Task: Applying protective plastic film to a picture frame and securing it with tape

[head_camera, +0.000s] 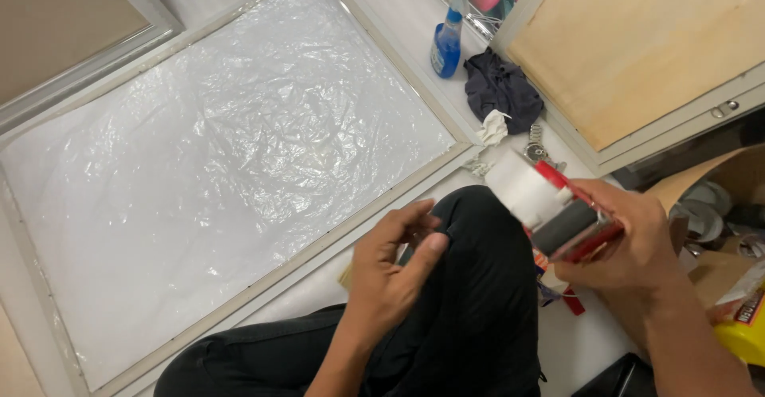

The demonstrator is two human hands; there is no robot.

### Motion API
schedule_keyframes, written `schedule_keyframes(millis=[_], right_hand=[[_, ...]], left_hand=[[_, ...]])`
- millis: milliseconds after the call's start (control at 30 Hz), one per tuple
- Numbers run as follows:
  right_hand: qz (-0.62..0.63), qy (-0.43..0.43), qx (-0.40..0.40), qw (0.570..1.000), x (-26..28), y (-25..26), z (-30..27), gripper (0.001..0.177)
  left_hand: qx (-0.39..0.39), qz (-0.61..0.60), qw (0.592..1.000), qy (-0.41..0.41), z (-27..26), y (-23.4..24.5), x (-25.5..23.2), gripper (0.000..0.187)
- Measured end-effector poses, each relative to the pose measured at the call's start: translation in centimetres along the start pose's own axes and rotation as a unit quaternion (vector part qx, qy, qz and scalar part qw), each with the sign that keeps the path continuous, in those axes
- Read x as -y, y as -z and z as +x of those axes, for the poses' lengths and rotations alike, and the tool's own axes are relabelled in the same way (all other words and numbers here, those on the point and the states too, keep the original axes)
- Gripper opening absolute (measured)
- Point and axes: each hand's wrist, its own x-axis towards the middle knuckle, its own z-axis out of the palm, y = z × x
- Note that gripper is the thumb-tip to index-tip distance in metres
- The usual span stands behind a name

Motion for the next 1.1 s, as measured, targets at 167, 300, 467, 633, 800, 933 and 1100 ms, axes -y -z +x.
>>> schedule_keyframes(millis=[167, 300, 467, 633, 800, 933, 1100], right_hand=[[-0.097, 0.120, 0.063, 0.986, 2.9, -1.0, -0.2, 0.084], [-0.157, 0.211, 0.077, 0.962, 2.8, -1.6, -0.3, 0.089], [-0.212, 0.221, 0.097, 0.947, 3.8, -1.6, -0.2, 0.093], [-0.214, 0.243, 0.125, 0.938, 5.7, -0.7, -0.2, 0.092], [-0.230, 0.162, 0.156, 0.947, 6.1, -0.3, -0.9, 0.089], [-0.261, 0.166, 0.142, 0.940, 7.3, -0.7, -0.8, 0.082], [-0.366, 0.162, 0.068, 0.914, 8.9, -1.6, -1.1, 0.071]], left_hand=[[0.038, 0.015, 0.999, -0.013, 0.4, -0.8, -5.9, 0.040], [0.018, 0.032, 0.999, 0.005, -0.6, -0.6, -5.5, 0.010], [-0.032, 0.073, 0.995, -0.062, -1.8, 0.1, -5.5, 0.005], [-0.086, 0.062, 0.991, -0.077, -2.7, 1.1, -5.0, 0.008], [-0.137, 0.012, 0.989, -0.059, -3.0, 1.9, -3.3, 0.009], [-0.148, 0.064, 0.986, -0.053, -2.9, 2.8, -4.4, 0.008], [-0.110, 0.306, 0.902, -0.285, -2.3, 1.1, -6.4, 0.015]])
